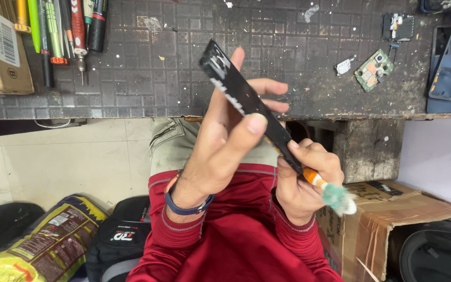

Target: The person uses a metal prying tool to carefully separate the back cover of a smartphone from its frame. They work along the edges and corners to release the adhesive. After the cover is removed, they use a small brush to clean the interior surface of the back cover.

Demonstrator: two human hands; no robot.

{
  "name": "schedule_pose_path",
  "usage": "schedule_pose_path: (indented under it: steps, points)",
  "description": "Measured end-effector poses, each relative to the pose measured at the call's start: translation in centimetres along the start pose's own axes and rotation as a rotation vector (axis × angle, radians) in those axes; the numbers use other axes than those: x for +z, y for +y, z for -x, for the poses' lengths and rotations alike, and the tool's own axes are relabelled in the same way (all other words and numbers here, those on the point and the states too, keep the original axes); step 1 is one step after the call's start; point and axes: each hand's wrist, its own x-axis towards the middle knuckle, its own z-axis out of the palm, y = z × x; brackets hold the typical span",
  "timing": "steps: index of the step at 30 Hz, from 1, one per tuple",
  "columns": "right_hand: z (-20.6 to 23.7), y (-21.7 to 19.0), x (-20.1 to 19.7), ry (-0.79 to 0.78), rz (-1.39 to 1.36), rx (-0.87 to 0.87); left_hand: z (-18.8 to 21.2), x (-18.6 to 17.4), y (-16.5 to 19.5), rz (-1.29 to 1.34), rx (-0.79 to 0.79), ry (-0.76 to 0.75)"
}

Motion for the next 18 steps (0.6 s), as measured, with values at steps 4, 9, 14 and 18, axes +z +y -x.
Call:
schedule_pose_path:
  steps: [4,9,14,18]
  points:
    - [-0.4,-0.7,-0.2,-0.222,0.114,-0.029,-0.3,-0.1,0.5,0.242,-0.07,0.047]
    - [1.4,-0.9,0.8,-0.229,-0.041,0.037,-0.3,-0.5,0.8,0.525,0.016,0.095]
    - [3.0,1.4,0.9,-0.238,0.113,-0.219,0.4,-0.7,0.9,0.72,0.094,0.101]
    - [4.3,1.9,0.4,-0.219,0.237,-0.203,0.6,-0.5,0.9,0.688,0.127,0.161]
